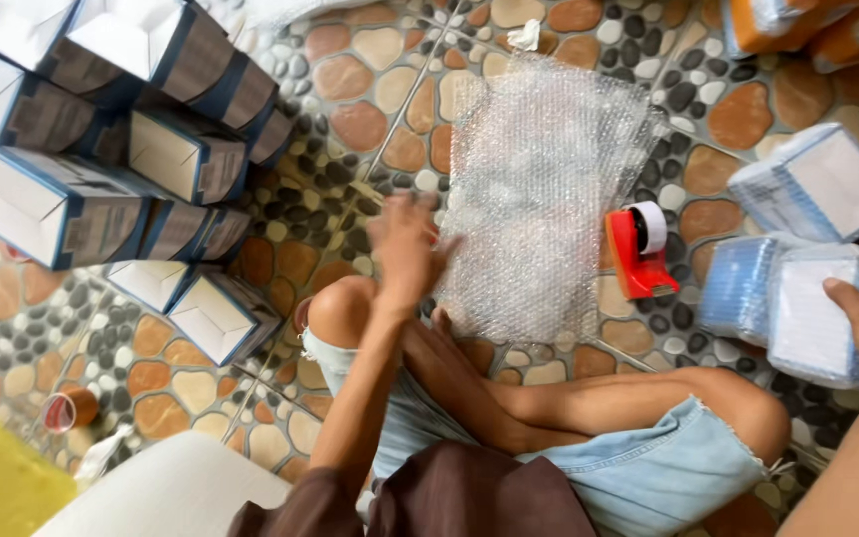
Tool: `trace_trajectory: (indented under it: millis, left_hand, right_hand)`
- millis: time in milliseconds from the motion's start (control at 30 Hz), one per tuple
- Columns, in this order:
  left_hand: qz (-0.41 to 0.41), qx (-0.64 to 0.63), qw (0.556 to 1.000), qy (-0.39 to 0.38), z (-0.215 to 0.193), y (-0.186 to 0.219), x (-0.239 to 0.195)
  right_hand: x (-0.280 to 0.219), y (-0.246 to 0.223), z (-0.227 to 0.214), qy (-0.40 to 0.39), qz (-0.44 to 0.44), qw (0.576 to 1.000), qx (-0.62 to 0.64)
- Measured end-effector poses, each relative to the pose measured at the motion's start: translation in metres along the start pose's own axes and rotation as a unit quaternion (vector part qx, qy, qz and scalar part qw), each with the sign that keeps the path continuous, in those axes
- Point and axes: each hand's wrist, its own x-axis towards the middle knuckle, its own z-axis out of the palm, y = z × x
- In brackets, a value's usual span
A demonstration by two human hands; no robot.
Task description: The person sits on the floor and wraps small rectangular boxes in bubble wrap. They fold the bubble wrap around each box, secure it with tape from a handheld dispenser, and place the wrapped packages aside. The process is repeated for several boxes.
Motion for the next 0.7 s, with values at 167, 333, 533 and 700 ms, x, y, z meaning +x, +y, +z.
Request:
trace_trajectory:
  millis: [167,333,533,700]
  left_hand:
    - [-0.325,0.102,0.920,0.195,-0.049,-0.214,-0.058]
    - [-0.638,0.142,0.756,0.009,-0.013,-0.326,-0.117]
    - [-0.623,0.062,0.776,0.078,-0.077,-0.259,-0.112]
    - [-0.269,-0.001,0.962,0.046,-0.143,-0.165,-0.091]
  right_hand:
    - [-0.060,-0.143,-0.032,0.070,0.002,0.995,-0.069]
    - [-0.097,-0.179,-0.035,0.109,0.048,0.986,-0.114]
    - [-0.165,-0.162,0.120,0.186,-0.271,0.936,0.129]
    - [-0.245,-0.151,0.266,-0.232,-0.419,0.867,-0.137]
